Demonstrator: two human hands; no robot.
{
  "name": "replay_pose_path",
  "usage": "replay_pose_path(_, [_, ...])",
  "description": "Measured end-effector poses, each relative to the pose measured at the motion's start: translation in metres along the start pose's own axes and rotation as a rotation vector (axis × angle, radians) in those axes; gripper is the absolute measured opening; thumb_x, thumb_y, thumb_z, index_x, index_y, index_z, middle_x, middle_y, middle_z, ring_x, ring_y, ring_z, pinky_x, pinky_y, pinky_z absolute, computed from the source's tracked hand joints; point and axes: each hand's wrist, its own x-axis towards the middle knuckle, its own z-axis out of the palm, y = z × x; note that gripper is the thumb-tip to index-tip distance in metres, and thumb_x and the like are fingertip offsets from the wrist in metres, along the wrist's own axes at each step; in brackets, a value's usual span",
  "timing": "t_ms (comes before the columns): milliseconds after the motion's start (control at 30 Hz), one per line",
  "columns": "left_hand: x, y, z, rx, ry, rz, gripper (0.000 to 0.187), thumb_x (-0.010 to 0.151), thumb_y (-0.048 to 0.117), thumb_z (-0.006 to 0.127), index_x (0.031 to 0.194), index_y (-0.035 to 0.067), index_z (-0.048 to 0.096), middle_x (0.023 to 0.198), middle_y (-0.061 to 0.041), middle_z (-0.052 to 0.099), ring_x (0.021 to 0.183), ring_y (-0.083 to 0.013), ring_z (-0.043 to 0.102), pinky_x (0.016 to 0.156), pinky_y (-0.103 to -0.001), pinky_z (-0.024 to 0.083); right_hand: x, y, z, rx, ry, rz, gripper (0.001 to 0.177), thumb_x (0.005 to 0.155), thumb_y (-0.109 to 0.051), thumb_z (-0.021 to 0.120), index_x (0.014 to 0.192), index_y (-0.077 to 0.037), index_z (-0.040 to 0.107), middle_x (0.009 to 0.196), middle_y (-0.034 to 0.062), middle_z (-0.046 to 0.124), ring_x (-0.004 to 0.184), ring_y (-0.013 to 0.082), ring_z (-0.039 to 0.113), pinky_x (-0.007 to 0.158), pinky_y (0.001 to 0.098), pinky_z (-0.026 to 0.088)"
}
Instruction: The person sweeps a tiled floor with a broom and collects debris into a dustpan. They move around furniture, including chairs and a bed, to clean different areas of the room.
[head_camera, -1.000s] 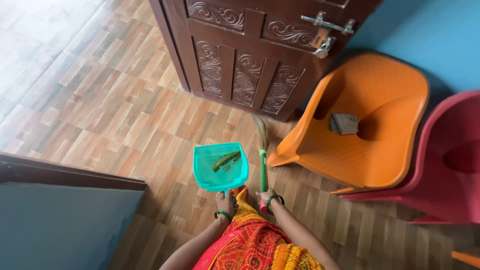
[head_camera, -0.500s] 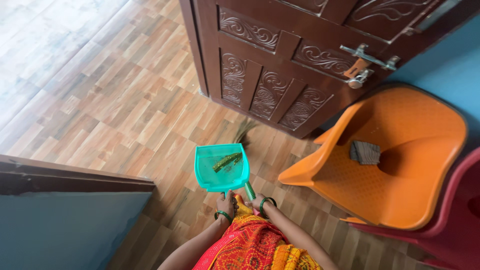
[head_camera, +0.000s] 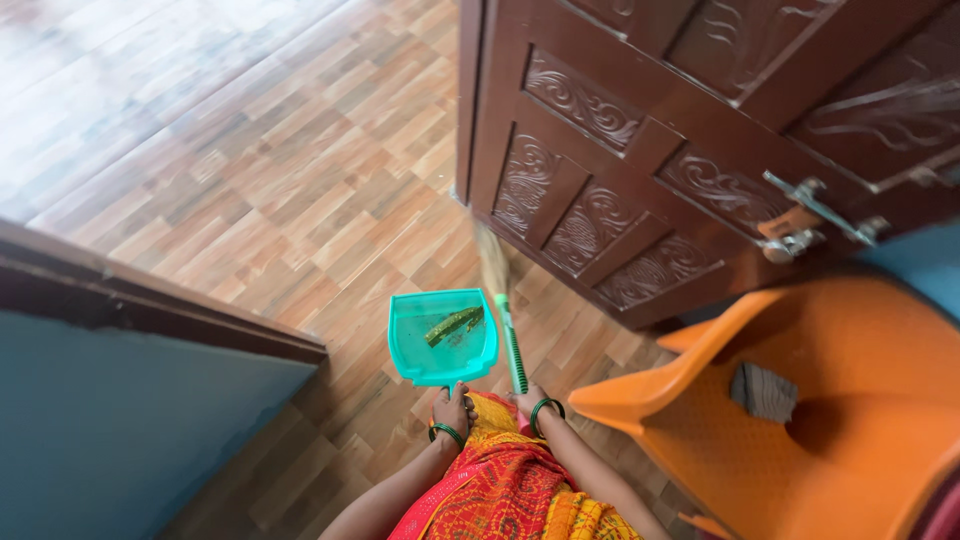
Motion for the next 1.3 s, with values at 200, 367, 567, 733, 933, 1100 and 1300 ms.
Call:
replay_pose_path(200, [-0.005, 0.007, 0.026, -0.123, 0.12, 0.068, 0.024, 0.101, 0.031, 0.058, 0.098, 0.008, 0.057, 0.062, -0.005, 0.055, 0.041, -0.0174, 0.053, 0.037, -0.032, 0.037, 0.086, 0.016, -0.02, -0.049, -0.216, 0.059, 0.03, 0.091, -0.02, 0.079, 0.1, 0.006, 0.067, 0.079, 0.0111, 0.07, 0.062, 0.0197, 0.065, 0.056, 0.0348, 0.053])
replay_pose_path(367, [0.003, -0.013, 0.053, -0.212, 0.197, 0.126, 0.024, 0.101, 0.03, 0.058, 0.097, 0.006, 0.057, 0.062, -0.005, 0.055, 0.04, -0.0182, 0.052, 0.036, -0.032, 0.038, 0.069, -0.026, -0.036, -0.561, -0.185, 0.012, 0.039, 0.091, -0.029, 0.085, 0.101, 0.004, 0.067, 0.08, 0.0093, 0.07, 0.065, 0.018, 0.066, 0.059, 0.0341, 0.053])
replay_pose_path(567, [-0.005, -0.038, 0.079, -0.352, 0.283, 0.16, 0.024, 0.101, 0.03, 0.056, 0.098, 0.006, 0.057, 0.061, -0.006, 0.054, 0.04, -0.0189, 0.052, 0.036, -0.033, 0.037, 0.046, -0.076, -0.064, -0.525, -0.394, -0.12, 0.032, 0.091, -0.024, 0.078, 0.104, 0.002, 0.064, 0.075, 0.0136, 0.066, 0.055, 0.022, 0.065, 0.05, 0.0386, 0.054])
replay_pose_path(733, [-0.014, -0.058, 0.091, -0.433, 0.365, 0.178, 0.024, 0.1, 0.029, 0.057, 0.098, 0.005, 0.057, 0.061, -0.006, 0.053, 0.04, -0.0198, 0.052, 0.035, -0.033, 0.036, 0.051, -0.079, -0.093, -0.471, -0.41, -0.179, 0.032, 0.092, -0.022, 0.076, 0.108, -0.003, 0.056, 0.074, 0.0116, 0.064, 0.055, 0.0225, 0.063, 0.049, 0.041, 0.054])
replay_pose_path(933, [-0.03, -0.081, 0.099, -0.5, 0.409, 0.215, 0.026, 0.101, 0.03, 0.057, 0.098, 0.004, 0.058, 0.061, -0.006, 0.054, 0.039, -0.0188, 0.052, 0.035, -0.033, 0.036, 0.052, -0.075, -0.092, -0.58, -0.269, -0.173, 0.035, 0.091, -0.028, 0.078, 0.105, -0.001, 0.06, 0.074, 0.0142, 0.068, 0.057, 0.0243, 0.066, 0.05, 0.0403, 0.051])
replay_pose_path(1100, [-0.037, -0.092, 0.096, -0.523, 0.453, 0.231, 0.028, 0.101, 0.032, 0.056, 0.098, 0.005, 0.057, 0.061, -0.005, 0.053, 0.04, -0.0184, 0.052, 0.035, -0.032, 0.036, 0.043, -0.053, -0.086, -0.658, -0.218, 0.002, 0.041, 0.09, -0.029, 0.082, 0.1, 0.007, 0.064, 0.076, 0.015, 0.068, 0.058, 0.0256, 0.066, 0.05, 0.0416, 0.052])
replay_pose_path(1300, [-0.052, -0.101, 0.087, -0.54, 0.489, 0.261, 0.028, 0.101, 0.031, 0.057, 0.098, 0.004, 0.058, 0.062, -0.005, 0.055, 0.041, -0.0168, 0.052, 0.036, -0.031, 0.037, 0.026, -0.036, -0.077, -0.884, -0.344, -0.063, 0.041, 0.09, -0.031, 0.084, 0.099, 0.004, 0.065, 0.076, 0.0118, 0.068, 0.059, 0.0219, 0.065, 0.052, 0.0389, 0.05])
